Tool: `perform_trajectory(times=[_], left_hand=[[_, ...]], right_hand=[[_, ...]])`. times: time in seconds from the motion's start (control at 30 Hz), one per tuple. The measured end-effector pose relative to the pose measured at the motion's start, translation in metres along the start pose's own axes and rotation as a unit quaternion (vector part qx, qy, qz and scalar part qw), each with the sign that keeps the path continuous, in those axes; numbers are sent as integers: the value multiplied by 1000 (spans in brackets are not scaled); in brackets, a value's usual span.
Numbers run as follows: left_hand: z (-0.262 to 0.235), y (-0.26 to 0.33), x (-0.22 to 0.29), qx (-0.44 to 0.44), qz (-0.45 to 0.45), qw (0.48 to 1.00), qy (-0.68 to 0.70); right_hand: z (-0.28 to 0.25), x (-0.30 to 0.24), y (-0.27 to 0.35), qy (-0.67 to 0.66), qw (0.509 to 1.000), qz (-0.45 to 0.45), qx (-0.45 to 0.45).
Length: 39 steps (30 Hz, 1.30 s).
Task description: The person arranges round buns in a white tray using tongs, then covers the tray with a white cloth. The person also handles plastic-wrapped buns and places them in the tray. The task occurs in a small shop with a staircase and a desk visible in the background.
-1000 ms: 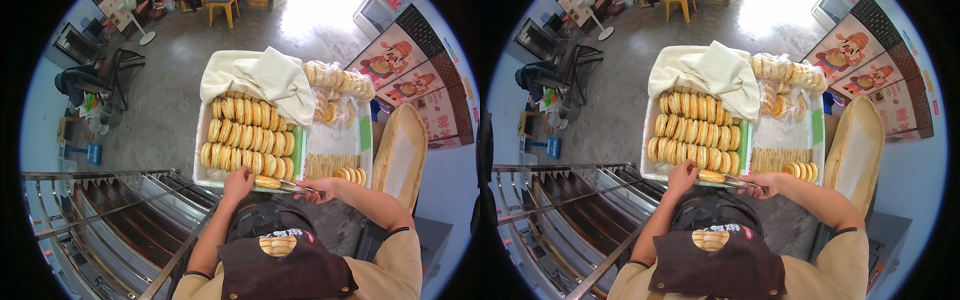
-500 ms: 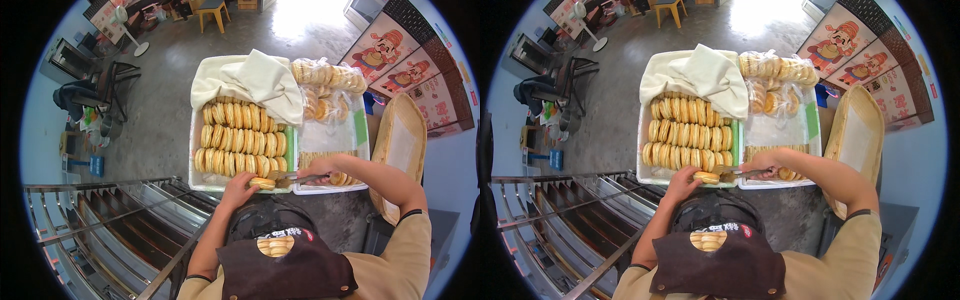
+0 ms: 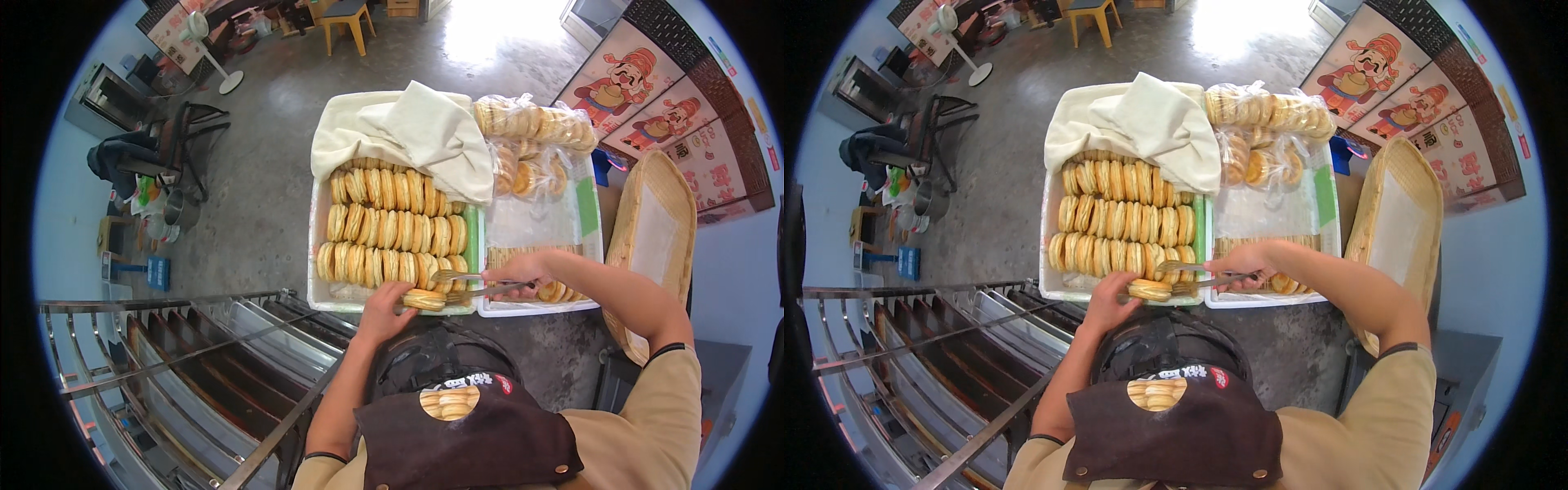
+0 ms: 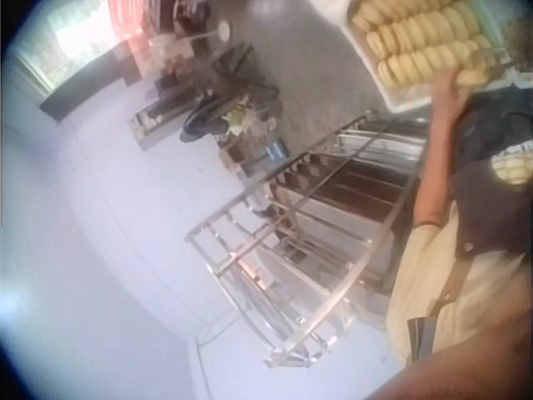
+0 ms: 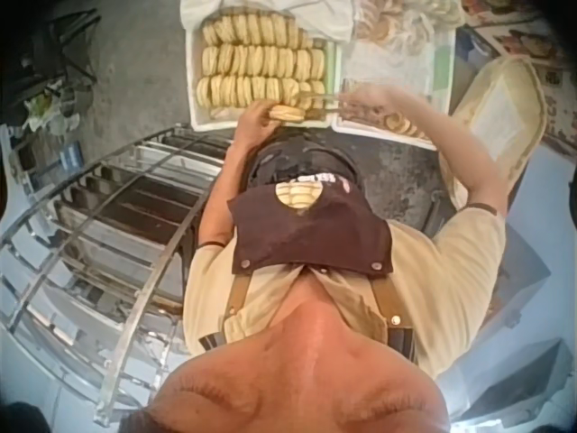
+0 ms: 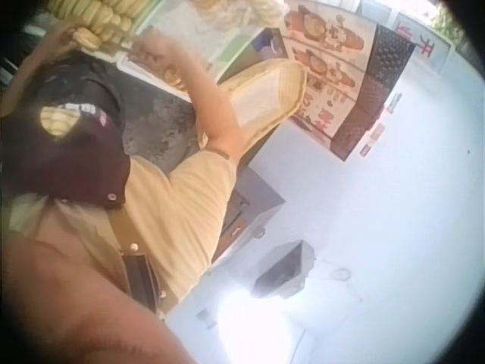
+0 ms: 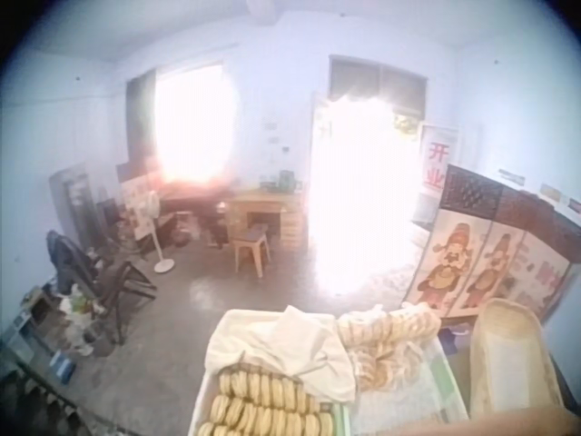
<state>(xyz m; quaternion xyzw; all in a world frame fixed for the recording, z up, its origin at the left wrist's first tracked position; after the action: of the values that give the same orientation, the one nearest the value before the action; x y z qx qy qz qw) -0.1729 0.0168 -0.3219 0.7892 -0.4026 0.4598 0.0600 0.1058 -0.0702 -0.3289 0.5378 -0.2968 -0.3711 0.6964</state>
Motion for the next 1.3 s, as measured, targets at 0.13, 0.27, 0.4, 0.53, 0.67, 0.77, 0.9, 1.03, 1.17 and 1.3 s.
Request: perform_trajectory(times=[0.13, 0.27, 0.4, 0.53, 0.67, 0.77, 0.9, 1.03, 1.17, 1.3], left_hand=[[4, 6, -9, -14, -6, 1000, 4], [6, 5, -18, -20, -30, 999, 38], [-7, 1, -20, 7, -45, 998, 47], [-28, 2, -4, 44, 12, 999, 8], [-26, 18, -17, 57, -26, 998, 2], [-21, 30, -32, 52, -89, 995, 3], [-36, 37, -32, 81, -91, 990, -77], [-57, 56, -41, 162, -79, 978, -106], [-52, 71, -46, 131, -73, 976, -160], [-42, 68, -40, 117, -58, 976, -173]], right_hand=[[-3, 5, 12, 10, 1000, -15, 17], [-3, 7, 0, -9, 1000, -22, 3], [-1, -13, -9, 36, 999, -23, 19], [-7, -44, -3, 153, 986, -10, 61], [-5, -67, 18, 229, 969, 18, 90], [-10, -67, 31, 272, 955, 31, 110], [-23, -45, 46, 238, 961, 4, 143], [-20, -18, 71, 140, 973, -50, 177], [-38, 47, 92, -35, 958, -143, 246], [-69, 167, 114, 26, 879, 2, 476]])
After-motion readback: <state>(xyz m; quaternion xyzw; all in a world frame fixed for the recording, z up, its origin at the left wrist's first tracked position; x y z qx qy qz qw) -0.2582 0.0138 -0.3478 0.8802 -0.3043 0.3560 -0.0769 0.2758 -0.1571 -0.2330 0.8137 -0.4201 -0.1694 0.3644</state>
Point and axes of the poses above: each hand's wrist, its own y-axis away from the middle knuckle, its own z-axis out of the palm, x = y × z, the point moved 10 cm from there along -y, towards the middle knuckle, and after that the axes turned 12 degrees about z, right-handed, at the moved point
